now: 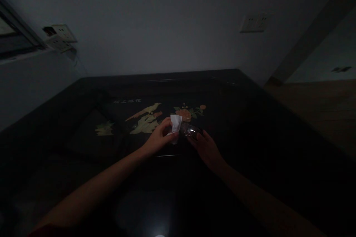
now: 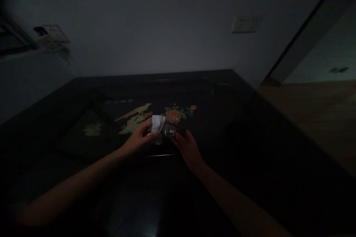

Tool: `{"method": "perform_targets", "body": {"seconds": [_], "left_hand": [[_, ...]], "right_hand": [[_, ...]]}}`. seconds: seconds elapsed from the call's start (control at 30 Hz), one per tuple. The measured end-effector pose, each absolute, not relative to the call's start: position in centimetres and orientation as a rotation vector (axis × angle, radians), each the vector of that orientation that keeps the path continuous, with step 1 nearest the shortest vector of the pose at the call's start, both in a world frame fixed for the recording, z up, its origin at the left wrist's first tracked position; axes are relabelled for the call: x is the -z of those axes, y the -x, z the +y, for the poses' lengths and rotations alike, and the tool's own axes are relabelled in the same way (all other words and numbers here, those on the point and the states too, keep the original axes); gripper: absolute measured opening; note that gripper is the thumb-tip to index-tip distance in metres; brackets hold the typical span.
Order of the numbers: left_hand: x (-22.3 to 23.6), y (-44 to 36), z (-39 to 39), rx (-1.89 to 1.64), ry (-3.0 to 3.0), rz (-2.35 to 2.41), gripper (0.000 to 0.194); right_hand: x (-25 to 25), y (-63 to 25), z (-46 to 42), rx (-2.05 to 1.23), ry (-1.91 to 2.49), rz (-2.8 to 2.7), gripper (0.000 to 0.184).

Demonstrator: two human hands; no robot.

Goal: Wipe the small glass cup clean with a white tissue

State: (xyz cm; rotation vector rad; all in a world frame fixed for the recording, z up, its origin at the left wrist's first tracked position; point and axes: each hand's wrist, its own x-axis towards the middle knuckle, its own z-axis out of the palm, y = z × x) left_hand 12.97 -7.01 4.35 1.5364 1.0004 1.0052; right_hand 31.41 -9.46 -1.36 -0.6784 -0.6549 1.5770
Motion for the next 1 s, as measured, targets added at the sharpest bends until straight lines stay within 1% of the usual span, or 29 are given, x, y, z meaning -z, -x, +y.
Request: {"method": "perform_targets", "body": {"seconds": [0.1, 0.17, 0.2, 0.27, 0.3, 0.37, 0.43, 0.7, 0.8, 1.0], "left_hand": [[-4.7, -13.8, -7.3, -0.940, -1.611, 0.922, 0.024], [-4.6, -14.6, -7.2, -0.942, -1.546, 0.863, 0.029], [-4.5, -15.0, -7.1, -0.959, -1.480, 0.828, 0.034], [-4.3, -15.9, -6.8, -1.020, -1.286, 0.738, 0.052], [-4.1, -16.2, -6.7, -1.044, -1.201, 0.732, 0.056], [-4.0, -16.9, -6.7, -1.131, -1.136, 0.826, 0.049], [-3.8, -17.4, -6.8, -1.184, -1.222, 0.925, 0.040], [-2.9, -18.3, -7.0, -1.176, -1.911, 0.899, 0.038], [-2.8, -18.0, -6.8, -1.168, -1.997, 0.893, 0.039], [-3.1, -17.7, -6.3, -1.156, -2.006, 0.904, 0.039]], "right_hand": [[1.8, -31.5, -9.4, -1.592, 0.675, -0.622, 0.027], [2.0, -31.5, -9.4, -1.608, 0.673, -0.617, 0.028], [2.0, -31.5, -9.4, -1.613, 0.672, -0.613, 0.028], [2.0, -31.5, -9.4, -1.607, 0.673, -0.601, 0.029], [2.0, -31.5, -9.4, -1.603, 0.675, -0.603, 0.030], [1.9, -31.5, -9.3, -1.596, 0.679, -0.625, 0.031], [1.8, -31.5, -9.3, -1.596, 0.692, -0.641, 0.033], [1.9, -31.6, -9.3, -1.569, 0.742, -0.722, 0.040], [2.1, -31.7, -9.3, -1.544, 0.793, -0.816, 0.040], [2.0, -32.1, -9.4, -1.476, 0.848, -0.957, 0.047]]}}
